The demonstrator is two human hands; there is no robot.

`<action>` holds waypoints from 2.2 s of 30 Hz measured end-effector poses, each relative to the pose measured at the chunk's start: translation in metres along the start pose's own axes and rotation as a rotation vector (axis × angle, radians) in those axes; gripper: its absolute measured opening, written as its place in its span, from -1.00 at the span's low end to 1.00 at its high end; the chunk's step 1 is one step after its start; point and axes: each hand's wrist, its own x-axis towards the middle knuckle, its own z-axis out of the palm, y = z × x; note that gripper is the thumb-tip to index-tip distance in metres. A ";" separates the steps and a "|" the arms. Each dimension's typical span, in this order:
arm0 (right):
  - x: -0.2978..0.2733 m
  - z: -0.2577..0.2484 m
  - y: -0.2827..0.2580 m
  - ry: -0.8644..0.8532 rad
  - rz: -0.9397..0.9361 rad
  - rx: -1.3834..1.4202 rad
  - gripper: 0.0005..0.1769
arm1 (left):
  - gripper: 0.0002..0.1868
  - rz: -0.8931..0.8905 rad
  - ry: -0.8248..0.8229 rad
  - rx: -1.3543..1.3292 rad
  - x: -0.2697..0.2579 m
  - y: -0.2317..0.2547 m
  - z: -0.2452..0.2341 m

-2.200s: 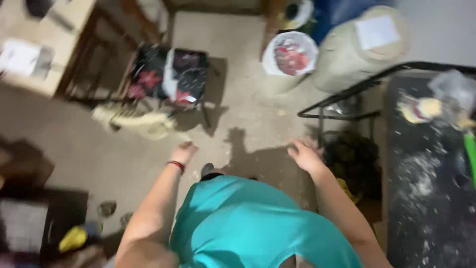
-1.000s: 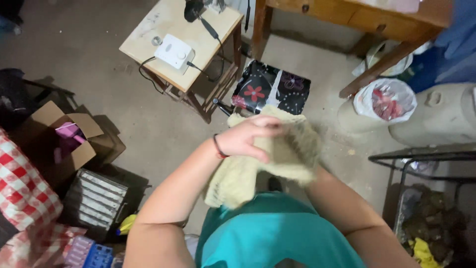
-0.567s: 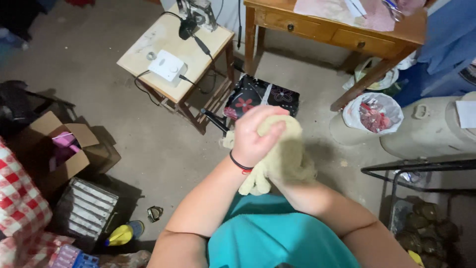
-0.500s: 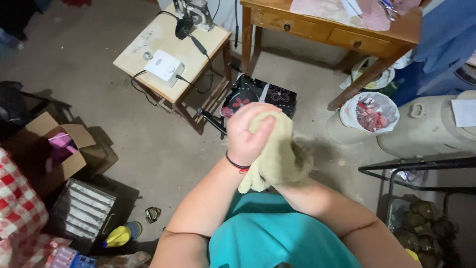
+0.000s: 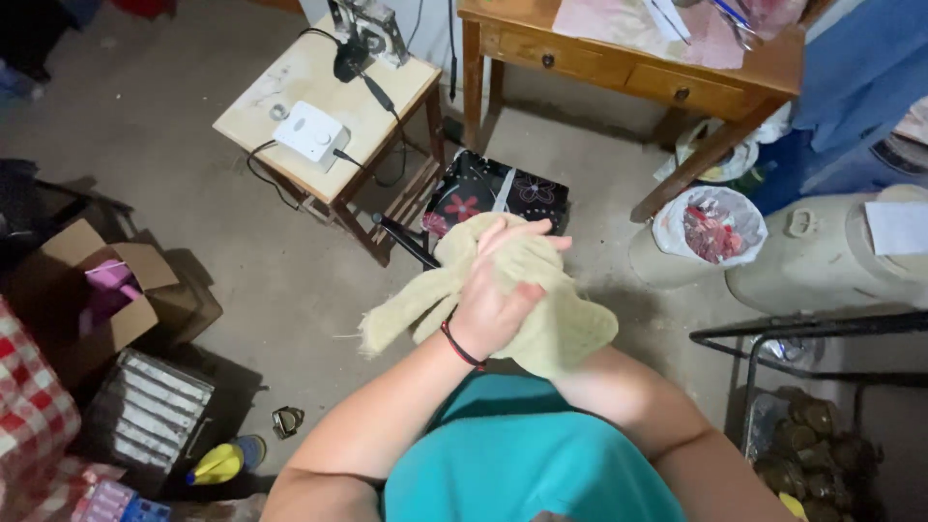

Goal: The person organizes dental components by removing them from a white cloth bag and placing them into several clear plastic bags on a table.

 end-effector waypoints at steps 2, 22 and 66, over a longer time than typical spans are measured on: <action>0.000 0.008 0.003 0.008 -0.011 0.051 -0.70 | -0.43 -0.176 0.143 -0.118 0.004 0.012 0.009; -0.024 0.156 -0.147 -0.018 -0.034 0.485 -0.77 | 0.30 -0.141 0.294 0.257 -0.065 0.052 -0.092; 0.292 0.295 -0.071 -0.376 -0.091 -0.107 -0.64 | -0.58 -1.382 0.730 0.392 -0.348 -0.073 -0.292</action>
